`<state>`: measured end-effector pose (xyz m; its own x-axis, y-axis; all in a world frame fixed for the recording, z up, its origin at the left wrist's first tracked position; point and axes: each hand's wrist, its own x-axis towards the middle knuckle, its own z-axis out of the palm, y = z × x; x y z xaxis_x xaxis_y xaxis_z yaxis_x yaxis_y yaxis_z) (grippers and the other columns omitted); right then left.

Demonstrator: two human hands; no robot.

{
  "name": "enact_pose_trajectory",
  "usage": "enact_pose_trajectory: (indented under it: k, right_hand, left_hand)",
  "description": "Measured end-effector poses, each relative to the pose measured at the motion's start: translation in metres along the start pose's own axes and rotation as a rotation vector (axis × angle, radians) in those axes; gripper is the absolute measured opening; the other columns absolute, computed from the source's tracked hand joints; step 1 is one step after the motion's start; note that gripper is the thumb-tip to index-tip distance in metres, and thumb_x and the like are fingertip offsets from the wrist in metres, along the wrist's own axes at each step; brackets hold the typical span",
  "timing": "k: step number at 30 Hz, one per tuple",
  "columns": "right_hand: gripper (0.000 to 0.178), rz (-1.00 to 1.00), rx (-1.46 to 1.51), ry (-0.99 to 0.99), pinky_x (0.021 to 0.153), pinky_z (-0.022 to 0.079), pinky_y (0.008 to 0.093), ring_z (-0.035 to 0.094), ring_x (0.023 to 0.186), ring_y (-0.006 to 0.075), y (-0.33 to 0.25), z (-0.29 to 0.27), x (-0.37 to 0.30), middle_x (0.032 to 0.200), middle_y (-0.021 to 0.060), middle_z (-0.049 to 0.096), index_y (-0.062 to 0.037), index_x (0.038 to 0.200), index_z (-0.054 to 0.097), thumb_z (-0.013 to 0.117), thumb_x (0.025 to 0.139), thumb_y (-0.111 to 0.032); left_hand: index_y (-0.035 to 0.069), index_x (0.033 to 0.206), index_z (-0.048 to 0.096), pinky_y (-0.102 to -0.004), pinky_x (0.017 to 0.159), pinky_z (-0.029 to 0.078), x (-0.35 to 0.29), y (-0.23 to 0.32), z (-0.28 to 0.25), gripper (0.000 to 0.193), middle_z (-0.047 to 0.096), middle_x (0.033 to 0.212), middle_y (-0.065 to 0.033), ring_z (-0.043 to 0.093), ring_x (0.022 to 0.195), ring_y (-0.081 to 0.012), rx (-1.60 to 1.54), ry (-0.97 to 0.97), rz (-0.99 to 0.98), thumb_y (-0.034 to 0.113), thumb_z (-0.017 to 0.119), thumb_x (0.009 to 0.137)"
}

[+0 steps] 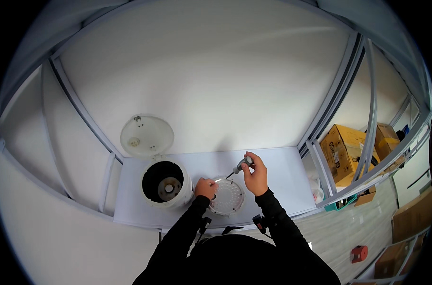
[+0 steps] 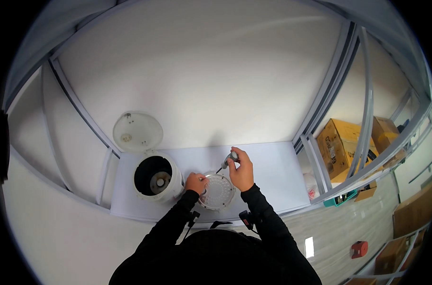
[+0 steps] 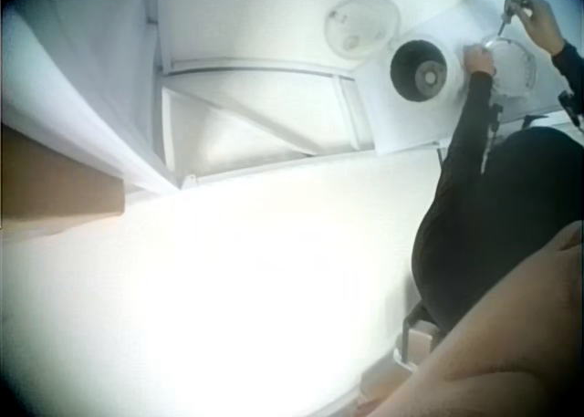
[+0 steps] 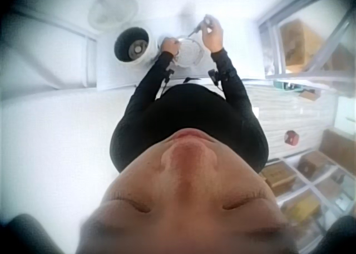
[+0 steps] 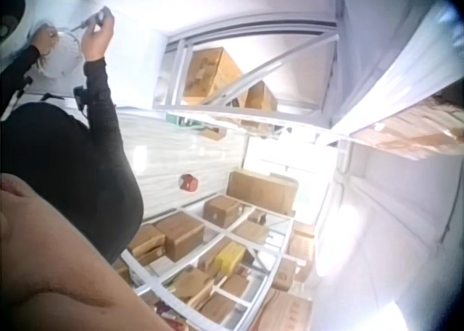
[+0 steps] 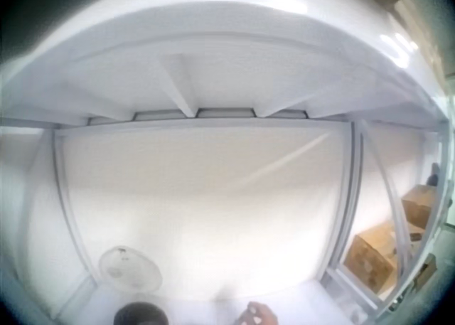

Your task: The person disassembles a white cylindrical appliance by removing the lid and a perforated metal plate. They use a screwdriver to loosen screws on the plate and then on the lid, placing the components on the workbench.

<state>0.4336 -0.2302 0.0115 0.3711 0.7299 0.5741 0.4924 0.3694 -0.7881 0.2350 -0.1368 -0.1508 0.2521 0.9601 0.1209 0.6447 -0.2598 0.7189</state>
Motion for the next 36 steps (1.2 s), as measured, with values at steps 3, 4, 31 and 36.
enact_pose_trajectory:
  k: [3,4,31,36]
  right_hand:
    - [0.039,-0.023,-0.003,-0.012,0.086,0.06,0.0365,0.07,0.101,0.03,0.002,-0.001,-0.001,0.116,0.0184,0.067,0.0001,0.131,0.06,0.068,0.093,0.001]
    - [0.039,-0.037,-0.022,-0.022,0.085,0.06,0.0366,0.07,0.1,0.0301,0.004,-0.002,-0.001,0.115,0.0185,0.067,0.0001,0.131,0.06,0.069,0.093,0.001]
    - [0.036,-0.003,0.162,-0.356,0.075,0.059,0.0382,0.071,0.085,0.0316,0.005,0.045,-0.021,0.104,0.0159,0.07,-0.0025,0.121,0.057,0.077,0.094,-0.014]
    - [0.038,0.006,0.172,-0.451,0.075,0.058,0.0403,0.071,0.082,0.0342,0.003,0.059,-0.038,0.103,0.015,0.073,-0.0045,0.125,0.054,0.074,0.096,-0.02]
  left_hand:
    - [0.01,0.088,0.079,-0.044,0.077,0.057,-0.002,-0.003,-0.001,0.021,0.066,0.093,-0.0142,0.069,0.086,-0.0335,-0.034,0.003,-0.014,0.029,0.085,0.078]
    - [0.011,0.088,0.079,-0.0446,0.078,0.056,-0.004,-0.002,0.0,0.021,0.066,0.094,-0.0131,0.069,0.087,-0.033,-0.047,0.003,-0.031,0.03,0.084,0.08]
    - [0.004,0.122,0.064,-0.0501,0.094,0.049,-0.105,-0.013,-0.006,0.029,0.065,0.113,-0.0185,0.061,0.107,-0.0411,0.128,0.245,-0.054,0.015,0.063,0.095]
    - [0.005,0.123,0.066,-0.0496,0.09,0.051,-0.115,-0.008,-0.015,0.03,0.066,0.108,-0.0163,0.063,0.102,-0.0391,0.072,0.251,-0.063,0.017,0.064,0.096]
